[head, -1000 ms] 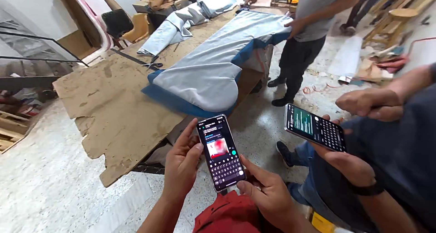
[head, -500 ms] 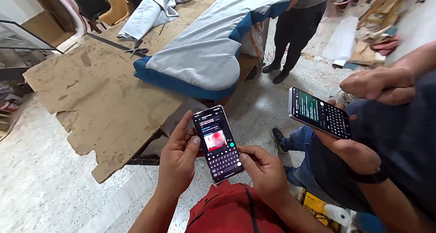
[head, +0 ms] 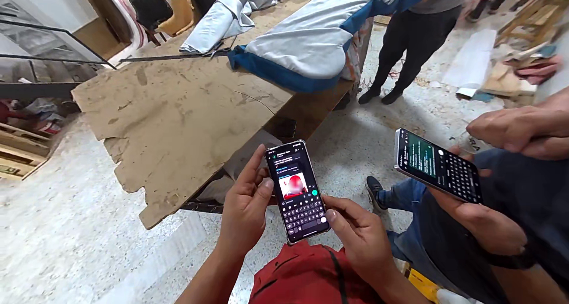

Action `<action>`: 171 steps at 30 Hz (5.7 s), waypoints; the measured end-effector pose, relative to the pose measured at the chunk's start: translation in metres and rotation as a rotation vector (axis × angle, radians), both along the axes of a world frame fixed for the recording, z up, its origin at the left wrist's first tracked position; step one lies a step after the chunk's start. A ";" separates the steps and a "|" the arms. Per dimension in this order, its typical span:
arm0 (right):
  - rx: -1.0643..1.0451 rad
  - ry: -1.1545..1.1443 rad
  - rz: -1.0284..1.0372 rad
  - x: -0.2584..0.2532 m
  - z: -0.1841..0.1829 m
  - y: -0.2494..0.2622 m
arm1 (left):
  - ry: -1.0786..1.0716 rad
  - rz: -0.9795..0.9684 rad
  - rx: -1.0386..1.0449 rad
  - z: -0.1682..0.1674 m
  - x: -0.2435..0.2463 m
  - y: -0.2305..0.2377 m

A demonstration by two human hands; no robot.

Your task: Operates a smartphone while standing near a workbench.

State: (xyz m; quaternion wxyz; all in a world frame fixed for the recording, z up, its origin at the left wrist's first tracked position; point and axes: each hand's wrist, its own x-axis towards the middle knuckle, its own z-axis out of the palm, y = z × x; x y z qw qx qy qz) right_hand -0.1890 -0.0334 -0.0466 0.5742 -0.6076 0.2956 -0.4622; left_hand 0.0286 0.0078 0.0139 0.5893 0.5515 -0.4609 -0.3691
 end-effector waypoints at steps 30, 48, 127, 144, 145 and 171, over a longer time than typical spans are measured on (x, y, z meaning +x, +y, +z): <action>-0.430 0.199 0.002 -0.002 -0.015 0.005 | -0.317 0.338 0.220 0.030 -0.013 -0.045; 0.022 -0.081 0.193 -0.003 -0.011 0.003 | -0.008 0.026 -0.083 0.010 0.001 -0.018; 0.039 -0.093 0.262 0.000 -0.010 0.006 | -0.286 0.223 -0.068 0.016 0.010 -0.006; 0.017 -0.095 0.259 -0.001 -0.010 0.007 | -0.340 0.209 -0.076 0.016 0.008 -0.001; 0.018 -0.091 0.260 0.000 -0.010 0.007 | -0.335 0.201 -0.075 0.016 0.009 -0.001; 0.013 -0.071 0.261 0.002 -0.009 0.014 | -0.338 0.153 -0.079 0.014 0.013 0.008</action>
